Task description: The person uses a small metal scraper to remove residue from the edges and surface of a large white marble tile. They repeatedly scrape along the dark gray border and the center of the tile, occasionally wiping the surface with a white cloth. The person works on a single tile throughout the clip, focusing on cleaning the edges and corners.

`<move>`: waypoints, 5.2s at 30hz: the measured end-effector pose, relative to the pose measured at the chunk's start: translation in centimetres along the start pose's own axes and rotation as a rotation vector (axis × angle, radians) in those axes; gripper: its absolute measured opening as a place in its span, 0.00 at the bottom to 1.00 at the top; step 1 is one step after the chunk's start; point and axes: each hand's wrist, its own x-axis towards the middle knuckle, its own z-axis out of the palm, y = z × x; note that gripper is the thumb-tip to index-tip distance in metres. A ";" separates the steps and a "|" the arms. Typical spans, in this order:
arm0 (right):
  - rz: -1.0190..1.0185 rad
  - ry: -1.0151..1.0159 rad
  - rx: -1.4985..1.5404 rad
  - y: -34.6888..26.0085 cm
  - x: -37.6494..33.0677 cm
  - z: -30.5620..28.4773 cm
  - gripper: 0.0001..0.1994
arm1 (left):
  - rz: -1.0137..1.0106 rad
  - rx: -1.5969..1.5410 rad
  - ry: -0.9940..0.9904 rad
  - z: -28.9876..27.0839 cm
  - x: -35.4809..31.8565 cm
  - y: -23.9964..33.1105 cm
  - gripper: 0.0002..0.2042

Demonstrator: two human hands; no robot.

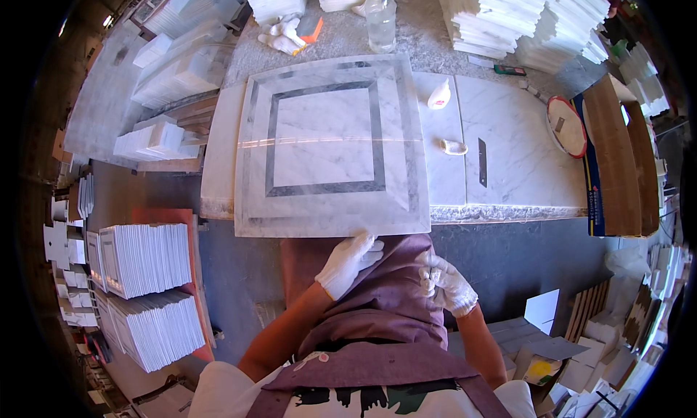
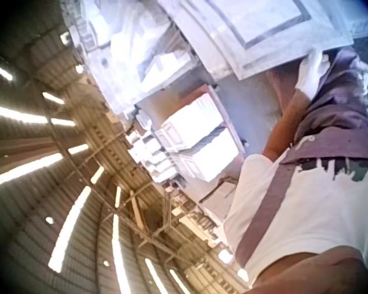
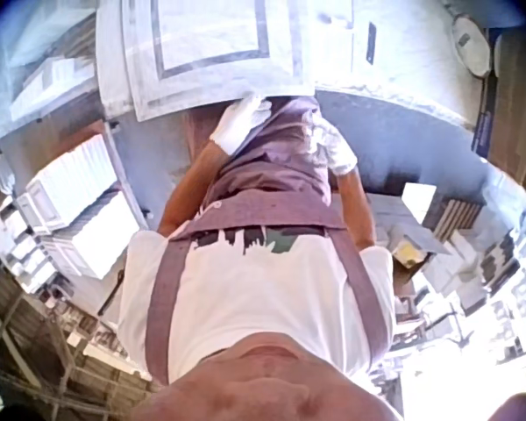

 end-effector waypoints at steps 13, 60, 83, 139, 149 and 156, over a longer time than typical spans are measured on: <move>0.059 0.137 -0.125 1.7 0.8 2.5 0.11 | 0.073 -0.364 0.114 3.2 1.3 -0.7 0.15; -0.984 0.471 -1.685 -19.7 11.0 8.0 0.09 | -0.009 -0.166 0.072 -2.9 -6.7 0.2 0.23; -0.610 0.031 -1.274 0.3 2.5 11.9 0.14 | 1.211 1.439 0.354 -0.8 -9.1 3.4 0.22; -0.808 1.125 -1.149 -36.6 -1.3 -2.9 0.15 | 0.977 0.752 0.752 -2.6 0.9 6.8 0.23; -0.726 1.110 -0.992 -36.4 -1.8 -0.4 0.11 | 1.010 0.780 0.756 -3.4 1.1 6.6 0.21; -0.804 1.090 -0.838 -36.4 -3.1 -3.0 0.07 | 1.022 0.740 0.728 -2.6 1.4 6.7 0.19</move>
